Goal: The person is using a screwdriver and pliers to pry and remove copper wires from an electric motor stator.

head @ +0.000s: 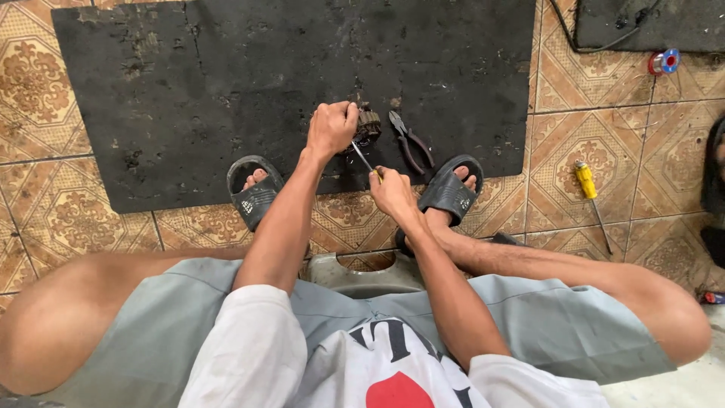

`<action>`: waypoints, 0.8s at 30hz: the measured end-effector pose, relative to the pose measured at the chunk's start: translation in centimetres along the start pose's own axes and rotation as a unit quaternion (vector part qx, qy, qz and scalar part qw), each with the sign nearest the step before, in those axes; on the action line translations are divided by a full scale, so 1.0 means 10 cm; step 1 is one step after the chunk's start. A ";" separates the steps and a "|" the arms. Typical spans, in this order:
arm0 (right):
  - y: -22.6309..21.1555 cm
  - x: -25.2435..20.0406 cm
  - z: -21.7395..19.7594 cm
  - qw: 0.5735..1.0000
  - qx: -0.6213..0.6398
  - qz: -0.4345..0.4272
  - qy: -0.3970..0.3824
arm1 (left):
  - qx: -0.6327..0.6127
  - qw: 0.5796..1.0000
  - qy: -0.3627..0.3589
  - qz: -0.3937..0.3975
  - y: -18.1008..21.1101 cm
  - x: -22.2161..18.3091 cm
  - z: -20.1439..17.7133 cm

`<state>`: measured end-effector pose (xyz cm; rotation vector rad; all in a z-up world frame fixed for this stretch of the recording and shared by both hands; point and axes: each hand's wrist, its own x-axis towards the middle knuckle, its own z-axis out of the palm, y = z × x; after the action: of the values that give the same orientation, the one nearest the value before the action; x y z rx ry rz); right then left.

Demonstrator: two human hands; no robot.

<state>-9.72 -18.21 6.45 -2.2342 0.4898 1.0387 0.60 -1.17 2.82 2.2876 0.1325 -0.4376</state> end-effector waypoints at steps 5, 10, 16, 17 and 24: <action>0.13 0.12 0.18 0.999 0.038 0.011 0.006 | -0.018 1.000 0.005 0.004 -0.10 -0.02 0.02; -0.63 -0.44 -0.24 0.999 0.052 0.012 0.004 | -0.011 1.000 0.004 -0.006 -0.16 0.08 0.08; -0.20 0.11 0.10 1.000 0.029 -0.002 0.001 | -0.030 0.998 0.047 0.035 -0.07 0.06 -0.07; -0.16 -0.03 0.07 1.000 0.026 0.001 -0.006 | -0.030 0.998 0.044 0.028 -0.12 -0.05 -0.03; 0.08 -0.16 -0.30 1.000 0.005 0.005 -0.009 | -0.047 0.998 0.050 0.011 -0.19 0.05 0.04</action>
<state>-9.51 -20.70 8.90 -2.2146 0.4984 1.0589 0.51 -0.21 1.11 2.2162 0.1744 -0.2993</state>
